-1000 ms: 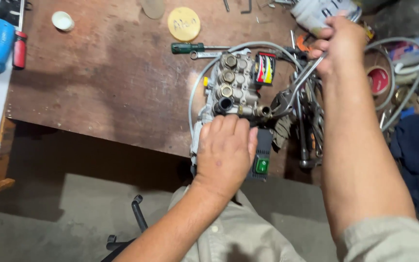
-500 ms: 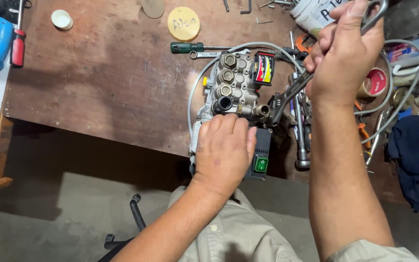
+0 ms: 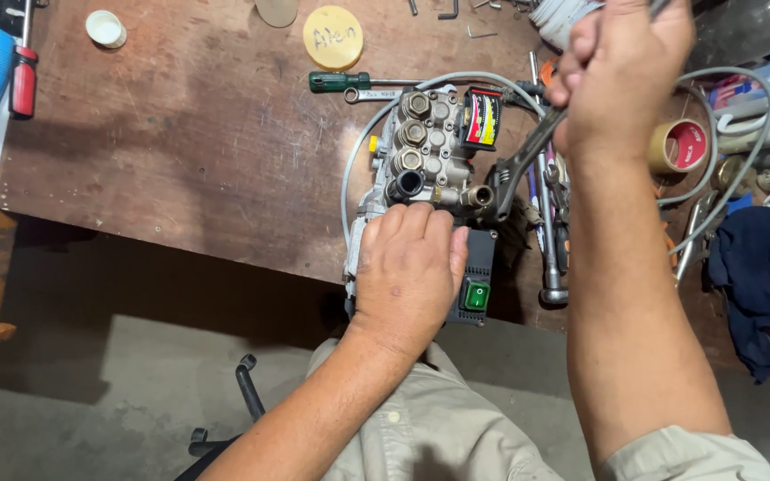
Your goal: Disassembling a mechanical pump assembly using a wrench, screwdriver, and other hand tools on a workbench.
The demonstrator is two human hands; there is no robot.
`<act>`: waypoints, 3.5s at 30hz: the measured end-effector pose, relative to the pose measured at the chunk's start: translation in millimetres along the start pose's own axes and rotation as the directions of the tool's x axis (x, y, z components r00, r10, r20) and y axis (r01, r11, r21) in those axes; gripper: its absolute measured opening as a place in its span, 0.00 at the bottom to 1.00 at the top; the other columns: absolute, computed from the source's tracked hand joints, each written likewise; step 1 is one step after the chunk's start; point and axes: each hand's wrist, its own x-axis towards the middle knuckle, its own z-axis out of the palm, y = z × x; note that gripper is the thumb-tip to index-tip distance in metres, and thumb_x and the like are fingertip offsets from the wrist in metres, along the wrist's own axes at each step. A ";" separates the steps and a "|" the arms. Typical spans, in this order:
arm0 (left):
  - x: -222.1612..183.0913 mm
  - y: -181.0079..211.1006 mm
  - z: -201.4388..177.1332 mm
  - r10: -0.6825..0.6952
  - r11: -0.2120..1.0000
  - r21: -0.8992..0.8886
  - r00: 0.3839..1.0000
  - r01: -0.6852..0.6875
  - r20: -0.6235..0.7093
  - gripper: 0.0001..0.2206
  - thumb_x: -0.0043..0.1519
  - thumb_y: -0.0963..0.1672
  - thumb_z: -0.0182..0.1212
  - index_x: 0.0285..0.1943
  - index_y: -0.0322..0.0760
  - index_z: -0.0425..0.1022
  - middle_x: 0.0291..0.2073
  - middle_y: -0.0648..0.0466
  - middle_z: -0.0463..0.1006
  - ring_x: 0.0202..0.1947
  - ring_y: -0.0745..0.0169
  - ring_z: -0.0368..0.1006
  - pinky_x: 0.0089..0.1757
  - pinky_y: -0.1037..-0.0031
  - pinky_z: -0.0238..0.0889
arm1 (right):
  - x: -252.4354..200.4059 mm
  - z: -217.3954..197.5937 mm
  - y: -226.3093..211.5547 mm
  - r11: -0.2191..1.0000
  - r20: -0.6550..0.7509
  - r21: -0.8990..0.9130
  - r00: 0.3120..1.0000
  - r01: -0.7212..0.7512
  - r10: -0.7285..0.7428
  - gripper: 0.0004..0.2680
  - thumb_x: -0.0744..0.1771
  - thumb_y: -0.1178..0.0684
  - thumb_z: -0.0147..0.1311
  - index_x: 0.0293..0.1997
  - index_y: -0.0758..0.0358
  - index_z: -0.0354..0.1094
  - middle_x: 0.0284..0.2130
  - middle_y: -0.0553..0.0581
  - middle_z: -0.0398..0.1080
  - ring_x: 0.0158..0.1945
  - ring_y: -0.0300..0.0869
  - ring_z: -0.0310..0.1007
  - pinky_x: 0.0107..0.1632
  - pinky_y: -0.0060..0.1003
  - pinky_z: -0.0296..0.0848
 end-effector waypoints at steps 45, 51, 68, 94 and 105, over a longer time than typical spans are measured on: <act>0.8 3.7 -7.7 -0.022 1.000 -0.022 1.000 0.022 0.002 0.12 0.79 0.48 0.63 0.41 0.46 0.73 0.38 0.54 0.73 0.42 0.48 0.70 0.48 0.56 0.66 | 62.1 29.1 74.1 0.762 -0.071 -0.367 0.832 -0.534 0.550 0.09 0.72 0.41 0.49 0.52 0.47 0.71 0.24 0.38 0.63 0.21 0.29 0.50 0.23 0.28 0.48; 6.3 5.7 -10.5 -0.019 0.999 -0.030 1.000 0.019 -0.002 0.11 0.78 0.47 0.62 0.41 0.45 0.73 0.39 0.53 0.74 0.43 0.47 0.70 0.48 0.55 0.65 | 61.5 9.5 65.7 0.827 -0.046 -0.307 0.876 -0.470 0.481 0.05 0.71 0.44 0.55 0.39 0.45 0.68 0.24 0.40 0.59 0.21 0.29 0.45 0.25 0.30 0.49; 4.7 0.5 -8.8 0.025 0.999 -0.021 1.000 -0.025 0.011 0.11 0.77 0.47 0.63 0.41 0.45 0.73 0.39 0.52 0.73 0.42 0.45 0.70 0.47 0.54 0.65 | 57.8 30.8 69.2 0.761 -0.097 -0.506 0.903 -0.406 0.418 0.10 0.75 0.51 0.44 0.50 0.52 0.76 0.21 0.44 0.65 0.17 0.33 0.56 0.18 0.32 0.60; 14.4 29.9 -16.5 0.043 0.998 0.029 0.964 -0.052 0.262 0.16 0.65 0.56 0.65 0.40 0.44 0.79 0.36 0.49 0.78 0.42 0.43 0.73 0.55 0.49 0.62 | 103.7 15.5 108.5 0.588 0.215 -0.776 0.972 0.228 -0.093 0.19 0.80 0.39 0.43 0.36 0.53 0.72 0.33 0.52 0.79 0.39 0.48 0.77 0.46 0.52 0.72; 13.6 32.9 -16.3 0.012 0.998 0.058 0.941 -0.033 0.338 0.21 0.65 0.60 0.63 0.45 0.45 0.79 0.40 0.50 0.77 0.44 0.45 0.71 0.58 0.50 0.60 | 92.9 37.2 82.3 0.591 0.148 -0.804 0.985 0.067 0.090 0.19 0.81 0.37 0.42 0.35 0.50 0.70 0.27 0.46 0.72 0.32 0.39 0.70 0.39 0.46 0.68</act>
